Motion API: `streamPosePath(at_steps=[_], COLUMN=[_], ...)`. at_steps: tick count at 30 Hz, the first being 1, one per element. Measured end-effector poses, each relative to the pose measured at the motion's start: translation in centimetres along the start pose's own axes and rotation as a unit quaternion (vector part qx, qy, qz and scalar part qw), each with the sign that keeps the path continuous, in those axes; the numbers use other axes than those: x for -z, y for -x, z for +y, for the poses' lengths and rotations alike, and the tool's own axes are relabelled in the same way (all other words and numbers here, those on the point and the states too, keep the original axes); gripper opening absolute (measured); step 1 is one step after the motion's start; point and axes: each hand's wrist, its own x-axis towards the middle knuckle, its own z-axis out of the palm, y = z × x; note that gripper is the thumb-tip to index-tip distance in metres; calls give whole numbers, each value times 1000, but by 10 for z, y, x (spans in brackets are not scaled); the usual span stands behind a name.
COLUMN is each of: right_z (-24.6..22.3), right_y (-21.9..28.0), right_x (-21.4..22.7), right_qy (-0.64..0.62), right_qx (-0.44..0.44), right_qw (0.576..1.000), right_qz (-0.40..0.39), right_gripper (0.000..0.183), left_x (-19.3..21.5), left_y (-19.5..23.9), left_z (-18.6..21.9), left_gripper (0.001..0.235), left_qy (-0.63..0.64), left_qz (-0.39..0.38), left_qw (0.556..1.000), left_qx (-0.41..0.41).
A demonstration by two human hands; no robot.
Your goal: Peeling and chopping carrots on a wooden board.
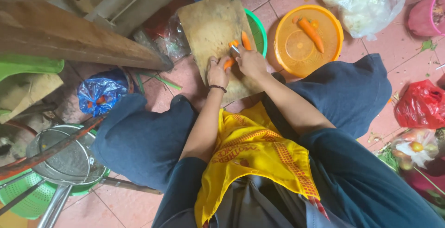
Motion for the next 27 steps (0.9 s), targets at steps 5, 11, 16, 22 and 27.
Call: streamPosePath(at_steps=[5,11,16,22,27], right_z=[3,13,7,11,11], right_y=[3,-10,-13,-6,-12], right_x=[-44,-47,-11,-56,-22], right_qy=[27,99,30,32,7], right_qx=[15,20,24,46,25], right_qw=[999,995,999,995,999], right_qz=[25,18,9,78,32], right_gripper=[37,34,27,25,29], left_x=[-7,-13,-23,-24,-26], left_y=[0,2,1,5,0], left_z=[-7,-3,-1,-2,-3], left_gripper=[39,41,36,44,36], left_qy=[-7,-14,25,14,27], left_qz=[-3,6,25,44,36], left_qw=[1000,1000,999,999,999], left_qx=[8,-7,0,-24,-10])
